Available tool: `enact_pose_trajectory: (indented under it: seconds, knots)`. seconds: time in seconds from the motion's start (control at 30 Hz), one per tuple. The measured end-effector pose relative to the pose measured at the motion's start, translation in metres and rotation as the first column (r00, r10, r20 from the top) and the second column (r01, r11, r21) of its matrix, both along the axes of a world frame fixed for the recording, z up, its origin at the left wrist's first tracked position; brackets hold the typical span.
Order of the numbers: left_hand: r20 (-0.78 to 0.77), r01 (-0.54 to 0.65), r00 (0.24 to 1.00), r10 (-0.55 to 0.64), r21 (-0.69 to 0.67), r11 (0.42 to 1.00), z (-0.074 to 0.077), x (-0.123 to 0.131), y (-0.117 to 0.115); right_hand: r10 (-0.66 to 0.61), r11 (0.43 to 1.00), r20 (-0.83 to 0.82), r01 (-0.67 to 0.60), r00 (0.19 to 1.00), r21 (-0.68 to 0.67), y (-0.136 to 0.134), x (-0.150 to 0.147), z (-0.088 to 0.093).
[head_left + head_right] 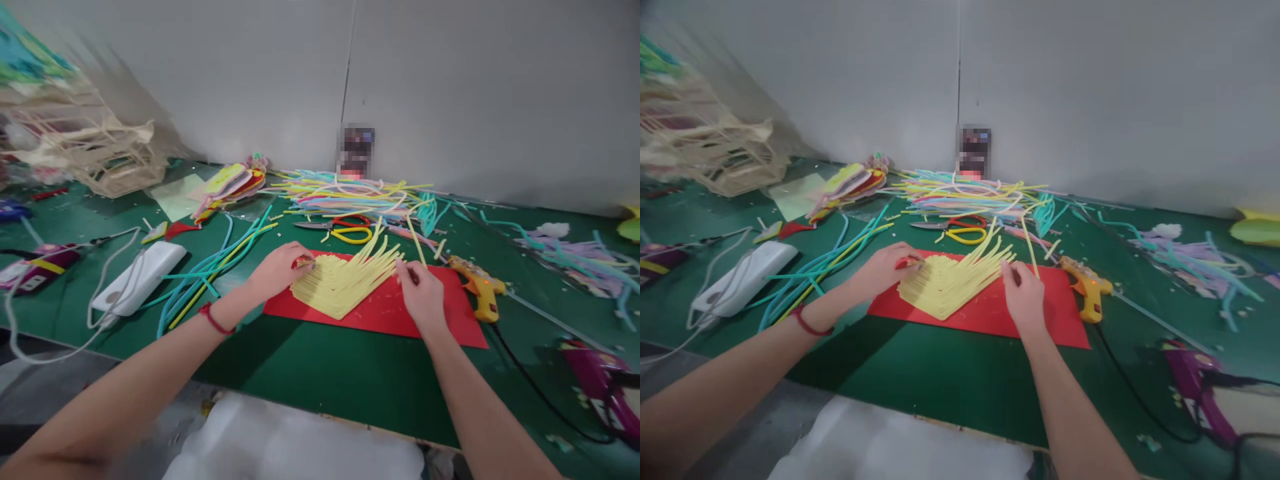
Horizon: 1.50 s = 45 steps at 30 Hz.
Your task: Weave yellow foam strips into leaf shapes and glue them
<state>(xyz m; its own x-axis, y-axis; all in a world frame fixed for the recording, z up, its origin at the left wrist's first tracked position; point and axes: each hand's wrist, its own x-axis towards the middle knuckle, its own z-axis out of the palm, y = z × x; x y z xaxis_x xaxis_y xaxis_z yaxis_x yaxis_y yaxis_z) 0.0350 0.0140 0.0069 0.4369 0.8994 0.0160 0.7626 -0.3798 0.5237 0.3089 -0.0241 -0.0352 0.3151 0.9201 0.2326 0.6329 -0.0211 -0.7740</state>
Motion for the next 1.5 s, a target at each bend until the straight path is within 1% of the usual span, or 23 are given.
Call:
enact_pose_trajectory:
  seconds: [0.1, 0.17, 0.27, 0.37, 0.53, 0.77, 0.9, 1.0, 1.1, 1.2, 1.27, 1.37, 1.43, 1.5]
  knots:
    - [-0.074, 0.036, 0.996, -0.042, -0.08, 0.996, 0.003, 0.016, 0.016, 0.027, 0.998, -0.066, -0.031, 0.997, -0.061, 0.005, 0.007, -0.003]
    - [-0.123, 0.049, 0.99, -0.064, -0.124, 0.991, 0.002, 0.024, 0.026, 0.044, 0.997, -0.079, -0.048, 0.996, -0.055, 0.007, 0.01, -0.005]
    - [-0.192, 0.033, 0.979, -0.07, -0.191, 0.981, 0.0, 0.03, 0.038, 0.068, 0.996, -0.101, -0.073, 0.993, -0.044, 0.009, 0.011, -0.007]
    - [-0.236, 0.048, 0.966, -0.104, -0.23, 0.972, 0.003, 0.032, 0.043, 0.088, 0.995, -0.126, -0.093, 0.988, -0.031, 0.01, 0.011, -0.006]
    - [-0.268, 0.135, 0.942, -0.202, -0.248, 0.959, 0.014, 0.036, 0.047, 0.101, 0.994, -0.169, -0.105, 0.98, -0.012, 0.012, 0.014, -0.002]
    - [-0.236, 0.204, 0.93, -0.281, -0.305, 0.93, 0.031, 0.036, 0.049, 0.066, 0.998, -0.215, -0.064, 0.974, 0.016, 0.011, 0.017, 0.001]
    - [-0.241, 0.252, 0.917, -0.318, -0.269, 0.93, 0.044, 0.033, 0.049, 0.048, 0.999, -0.23, -0.043, 0.972, 0.025, 0.011, 0.019, 0.001]
    - [-0.253, 0.276, 0.909, -0.332, -0.235, 0.932, 0.059, 0.032, 0.05, 0.043, 0.999, -0.241, -0.037, 0.97, 0.031, 0.011, 0.019, 0.0]
    - [-0.263, 0.278, 0.905, -0.334, -0.229, 0.933, 0.076, 0.03, 0.052, 0.044, 0.999, -0.245, -0.037, 0.969, 0.033, 0.011, 0.019, 0.0]
    - [-0.267, 0.266, 0.911, -0.315, -0.204, 0.942, 0.092, 0.027, 0.055, 0.038, 0.999, -0.24, -0.032, 0.97, 0.029, 0.013, 0.019, -0.002]
    - [-0.259, 0.253, 0.922, -0.29, -0.167, 0.953, 0.1, 0.025, 0.058, 0.017, 1.0, -0.237, -0.011, 0.971, 0.028, 0.014, 0.019, -0.003]
    - [-0.189, 0.225, 0.951, -0.246, -0.128, 0.966, 0.104, 0.027, 0.067, -0.041, 0.998, -0.24, 0.052, 0.97, 0.037, 0.016, 0.022, -0.006]
    - [-0.104, 0.229, 0.963, -0.249, -0.174, 0.958, 0.102, 0.031, 0.075, -0.081, 0.994, -0.249, 0.097, 0.965, 0.049, 0.017, 0.024, -0.008]
    - [-0.045, 0.261, 0.959, -0.281, -0.251, 0.932, 0.097, 0.039, 0.085, -0.104, 0.99, -0.261, 0.125, 0.96, 0.065, 0.019, 0.025, -0.011]
